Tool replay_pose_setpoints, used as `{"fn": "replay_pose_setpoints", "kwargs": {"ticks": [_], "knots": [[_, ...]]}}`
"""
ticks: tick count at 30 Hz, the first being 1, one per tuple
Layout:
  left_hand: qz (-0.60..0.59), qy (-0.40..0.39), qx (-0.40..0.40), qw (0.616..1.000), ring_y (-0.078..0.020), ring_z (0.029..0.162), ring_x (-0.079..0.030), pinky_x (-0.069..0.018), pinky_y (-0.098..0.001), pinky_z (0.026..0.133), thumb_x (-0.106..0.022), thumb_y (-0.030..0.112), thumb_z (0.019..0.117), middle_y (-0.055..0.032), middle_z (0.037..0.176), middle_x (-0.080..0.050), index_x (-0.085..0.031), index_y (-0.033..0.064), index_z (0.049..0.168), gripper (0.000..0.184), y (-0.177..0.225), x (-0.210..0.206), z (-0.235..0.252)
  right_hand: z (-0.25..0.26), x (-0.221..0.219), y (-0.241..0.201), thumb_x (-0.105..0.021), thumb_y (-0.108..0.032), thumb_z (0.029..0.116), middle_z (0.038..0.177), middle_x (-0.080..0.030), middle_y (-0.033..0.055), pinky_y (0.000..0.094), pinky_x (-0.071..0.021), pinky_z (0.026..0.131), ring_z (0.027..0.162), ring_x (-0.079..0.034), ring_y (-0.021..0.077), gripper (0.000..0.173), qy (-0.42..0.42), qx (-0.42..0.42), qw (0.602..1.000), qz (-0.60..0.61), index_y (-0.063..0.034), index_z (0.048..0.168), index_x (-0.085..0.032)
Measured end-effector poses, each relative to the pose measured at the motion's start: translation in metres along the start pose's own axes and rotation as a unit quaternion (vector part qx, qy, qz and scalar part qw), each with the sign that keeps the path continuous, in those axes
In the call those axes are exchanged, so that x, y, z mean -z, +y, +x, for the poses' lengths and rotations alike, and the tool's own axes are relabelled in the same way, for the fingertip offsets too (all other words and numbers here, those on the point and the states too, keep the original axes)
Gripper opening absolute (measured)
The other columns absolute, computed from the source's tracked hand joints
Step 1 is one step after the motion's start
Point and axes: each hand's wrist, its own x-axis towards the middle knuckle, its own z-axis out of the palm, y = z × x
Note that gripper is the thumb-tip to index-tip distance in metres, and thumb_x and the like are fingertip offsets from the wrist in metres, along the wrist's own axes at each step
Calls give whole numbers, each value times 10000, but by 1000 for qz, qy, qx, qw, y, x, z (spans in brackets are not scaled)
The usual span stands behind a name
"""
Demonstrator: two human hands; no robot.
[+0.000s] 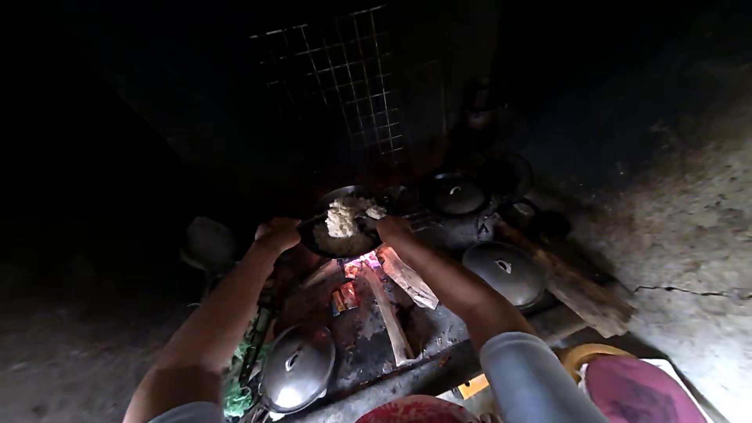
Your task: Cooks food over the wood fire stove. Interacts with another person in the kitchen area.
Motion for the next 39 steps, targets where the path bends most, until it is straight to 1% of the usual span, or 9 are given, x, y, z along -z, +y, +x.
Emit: {"fn": "replay_pose_setpoints", "kwargs": {"ticks": [5,13,17,21,23,25,28,33,39], "knots": [[79,24,14,996,-459,1074,-681,-530,-704,806,-669,222,920,-208,1219,-702,-610,259,1430,515,25,30,-28,-12,46,-3,-583,-100,999,1321,-636,261,693,-505,946,1219,-614,465,277,33,-5,999,8,28,1226,-675],[145,9,63,987,-453,1023,-682,-560,-639,755,-634,145,966,-240,1115,-693,-702,-5,1050,185,38,14,-24,14,66,-1,-561,-111,1016,1363,-611,262,658,-482,1013,1284,-580,441,299,47,-36,997,43,43,1255,-654],[99,-21,67,993,-444,1115,-653,-541,-643,842,-627,150,984,-242,1212,-669,-696,-16,1120,226,32,-13,-17,32,41,-4,-521,-91,1031,1431,-565,262,651,-481,1018,1315,-550,455,363,43,-41,995,74,24,1365,-603],[27,-98,45,994,-442,1161,-637,-487,-696,932,-651,249,969,-263,1215,-676,-705,-25,1130,322,15,5,-12,42,23,-1,-479,-133,1061,1432,-565,255,638,-479,1030,1328,-550,436,356,17,-44,995,90,54,1338,-599],[-46,-137,42,989,-343,1001,-655,-523,-564,894,-599,239,1021,-233,1093,-673,-677,-51,1115,315,-2,7,0,54,21,5,-514,-197,1060,1482,-521,272,658,-404,1106,1391,-486,446,424,1,-26,993,116,67,1389,-563],[-131,-152,63,978,-160,705,-512,-472,-338,689,-560,223,1040,-92,858,-569,-636,-6,1064,242,-9,0,6,71,24,11,-581,-191,1019,1508,-485,287,671,-373,1131,1416,-448,459,478,-16,-17,993,119,74,1415,-538],[-235,-162,98,953,-79,581,-419,-396,-225,567,-550,199,1046,-6,747,-484,-628,32,1052,184,14,-13,7,68,26,10,-584,-205,1026,1512,-469,308,689,-351,1136,1426,-424,481,479,-30,-11,990,138,78,1410,-541],[-323,-140,84,932,-66,542,-398,-377,-219,528,-579,241,1038,15,716,-486,-643,62,1115,205,46,-45,28,59,19,-3,-553,-244,1047,1519,-477,287,659,-347,1157,1435,-431,454,498,-41,-13,989,140,60,1440,-523],[-272,-124,49,953,-156,705,-458,-436,-347,657,-523,215,1073,-72,890,-545,-618,104,1338,303,35,-15,28,62,39,-3,-596,-234,1033,1482,-506,298,666,-380,1125,1396,-472,458,500,4,12,988,154,46,1441,-526]]}}
